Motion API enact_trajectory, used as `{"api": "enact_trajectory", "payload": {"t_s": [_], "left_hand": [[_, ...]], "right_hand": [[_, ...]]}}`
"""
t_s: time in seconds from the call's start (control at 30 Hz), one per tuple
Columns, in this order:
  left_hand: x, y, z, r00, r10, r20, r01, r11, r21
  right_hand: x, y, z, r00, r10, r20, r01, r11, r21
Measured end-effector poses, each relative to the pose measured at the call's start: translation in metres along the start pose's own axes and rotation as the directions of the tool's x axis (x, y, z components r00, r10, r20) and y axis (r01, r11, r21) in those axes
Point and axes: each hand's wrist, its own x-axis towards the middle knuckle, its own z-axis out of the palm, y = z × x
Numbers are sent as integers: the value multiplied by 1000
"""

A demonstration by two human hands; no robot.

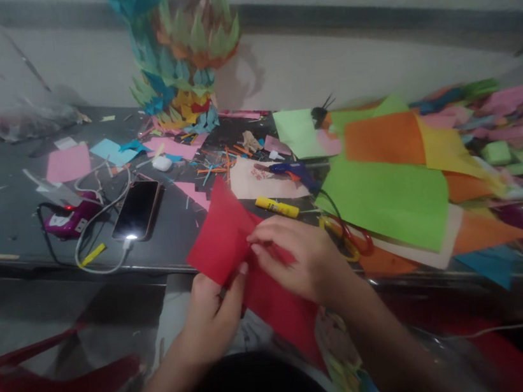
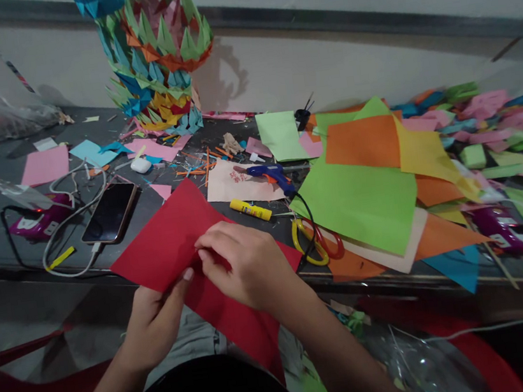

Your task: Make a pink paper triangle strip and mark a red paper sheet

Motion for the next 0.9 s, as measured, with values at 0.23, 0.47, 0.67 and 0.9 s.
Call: {"api": "enact_trajectory", "payload": {"t_s": [0.23, 0.47, 0.67, 0.9], "left_hand": [[0, -3, 0, 993, 109, 48, -115, 982, 147], [2, -6, -2, 983, 174, 59, -183, 957, 223], [5, 0, 0, 994, -59, -89, 53, 996, -70], [6, 4, 3, 944, -299, -138, 236, 906, -351]], "right_hand": [[3, -5, -13, 988, 8, 151, 10, 993, -120], [10, -7, -17, 943, 32, 330, 55, 966, -251], [7, -6, 0, 971, -77, 228, 150, 935, -321], [-4, -2, 13, 993, -114, 9, 112, 964, -241]]}}
